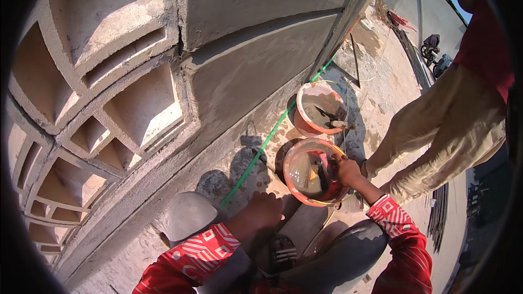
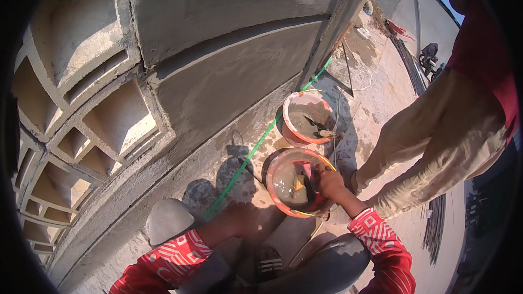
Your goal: The person uses a pink sponge to smooth and finish a wet concrete surface on a wall. They repeatedly rub the sponge against the wall to create a uniform texture. Another person is visible nearby, also working on the wall with a brush.
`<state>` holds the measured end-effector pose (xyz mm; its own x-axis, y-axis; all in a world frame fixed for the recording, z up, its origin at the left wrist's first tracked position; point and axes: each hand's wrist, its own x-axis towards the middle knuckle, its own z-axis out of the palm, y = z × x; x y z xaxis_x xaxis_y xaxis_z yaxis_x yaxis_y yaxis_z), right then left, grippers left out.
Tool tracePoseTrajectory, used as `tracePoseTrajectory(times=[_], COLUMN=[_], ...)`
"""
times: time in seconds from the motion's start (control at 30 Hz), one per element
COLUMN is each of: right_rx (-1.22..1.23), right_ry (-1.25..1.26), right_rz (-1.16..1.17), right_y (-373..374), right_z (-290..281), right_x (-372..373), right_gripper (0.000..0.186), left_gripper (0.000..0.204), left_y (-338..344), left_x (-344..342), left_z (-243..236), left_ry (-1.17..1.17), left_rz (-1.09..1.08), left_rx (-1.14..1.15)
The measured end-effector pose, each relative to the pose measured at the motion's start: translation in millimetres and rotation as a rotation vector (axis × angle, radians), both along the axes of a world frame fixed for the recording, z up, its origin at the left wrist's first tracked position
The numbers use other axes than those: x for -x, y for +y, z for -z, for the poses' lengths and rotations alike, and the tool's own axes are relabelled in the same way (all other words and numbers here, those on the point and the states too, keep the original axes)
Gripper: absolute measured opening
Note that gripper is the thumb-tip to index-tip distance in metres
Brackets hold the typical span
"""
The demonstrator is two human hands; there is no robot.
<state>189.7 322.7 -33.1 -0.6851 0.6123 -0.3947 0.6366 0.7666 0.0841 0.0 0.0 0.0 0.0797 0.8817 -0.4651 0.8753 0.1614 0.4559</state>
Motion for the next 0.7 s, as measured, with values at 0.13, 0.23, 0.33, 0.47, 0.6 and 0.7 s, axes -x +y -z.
tracePoseTrajectory(times=[0.13, 0.23, 0.33, 0.47, 0.6, 0.7], right_rx=[-0.089, -0.095, 0.085, 0.295, 0.356, 0.743], right_ry=[-0.064, -0.103, -0.186, -0.230, 0.304, 0.805], right_rz=[-0.111, -0.164, -0.053, 0.132, 0.394, 0.749], right_y=[-5.8, -32.0, -44.7, -34.4, -59.1, -115.4], right_z=[7.6, 14.6, 4.4, -26.9, -90.6, -131.2], right_x=[3.4, 20.7, 45.6, 53.6, 61.0, 77.0], right_gripper=[0.043, 0.036, 0.039, 0.042, 0.038, 0.030], left_gripper=[0.052, 0.051, 0.050, 0.044, 0.036, 0.036], left_y=[-6.2, -14.6, -16.2, -3.1, 7.3, 20.7], left_x=[-0.8, -3.1, 2.4, 2.6, 28.7, 41.8], left_z=[-0.8, 15.1, 6.0, 19.6, 19.6, 16.7], left_ry=[-0.026, -0.033, -0.041, -0.047, -0.157, -0.728], left_rz=[-0.041, -0.059, -0.036, -0.044, -0.245, -0.600], left_rx=[-0.154, -0.224, -0.126, -0.114, -0.250, -0.249])
